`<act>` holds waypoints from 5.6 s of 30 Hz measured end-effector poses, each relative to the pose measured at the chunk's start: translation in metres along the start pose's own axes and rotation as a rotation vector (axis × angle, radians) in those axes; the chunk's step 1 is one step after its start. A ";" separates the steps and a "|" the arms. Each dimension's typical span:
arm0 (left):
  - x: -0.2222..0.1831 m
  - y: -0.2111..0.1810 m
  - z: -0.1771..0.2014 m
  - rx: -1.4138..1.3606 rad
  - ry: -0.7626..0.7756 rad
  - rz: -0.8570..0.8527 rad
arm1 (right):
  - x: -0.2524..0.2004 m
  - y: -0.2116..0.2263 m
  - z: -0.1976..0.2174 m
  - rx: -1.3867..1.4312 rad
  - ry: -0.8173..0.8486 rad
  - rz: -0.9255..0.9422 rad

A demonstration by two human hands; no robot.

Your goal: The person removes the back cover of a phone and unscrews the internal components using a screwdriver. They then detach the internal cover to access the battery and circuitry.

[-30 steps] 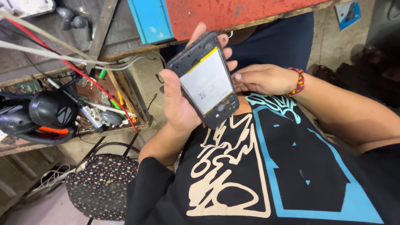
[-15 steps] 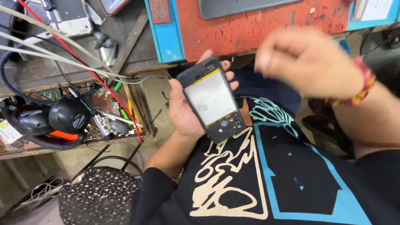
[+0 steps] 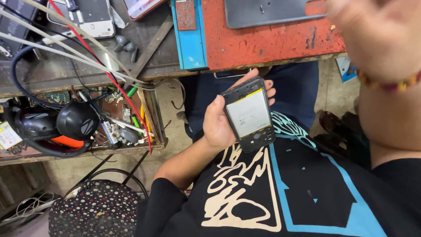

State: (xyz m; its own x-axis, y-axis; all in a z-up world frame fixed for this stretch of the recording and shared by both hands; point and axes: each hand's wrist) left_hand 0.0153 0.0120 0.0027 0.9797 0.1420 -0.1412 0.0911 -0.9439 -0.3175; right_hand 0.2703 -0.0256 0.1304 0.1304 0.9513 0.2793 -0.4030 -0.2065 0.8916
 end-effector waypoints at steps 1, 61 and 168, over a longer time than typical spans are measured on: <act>-0.001 -0.001 0.000 -0.005 -0.001 0.004 | -0.014 0.006 -0.005 0.079 -0.026 -0.011; -0.017 0.006 -0.006 0.420 0.047 0.090 | -0.153 -0.010 -0.089 0.491 -0.288 -0.331; 0.002 0.014 0.001 -0.192 0.185 0.799 | -0.170 -0.036 -0.028 0.389 0.023 -0.571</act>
State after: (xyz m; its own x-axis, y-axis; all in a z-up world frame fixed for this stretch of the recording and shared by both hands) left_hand 0.0186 -0.0001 -0.0032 0.7745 -0.6255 -0.0944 -0.6297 -0.7766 -0.0199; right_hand 0.2376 -0.1732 0.0411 0.2044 0.9391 -0.2763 0.0785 0.2656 0.9609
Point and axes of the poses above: each hand's wrist, its own x-axis towards the middle knuckle, its own z-axis out of the back of the hand, y = z × x, and after that the axes turned 14 degrees about z, right-handed
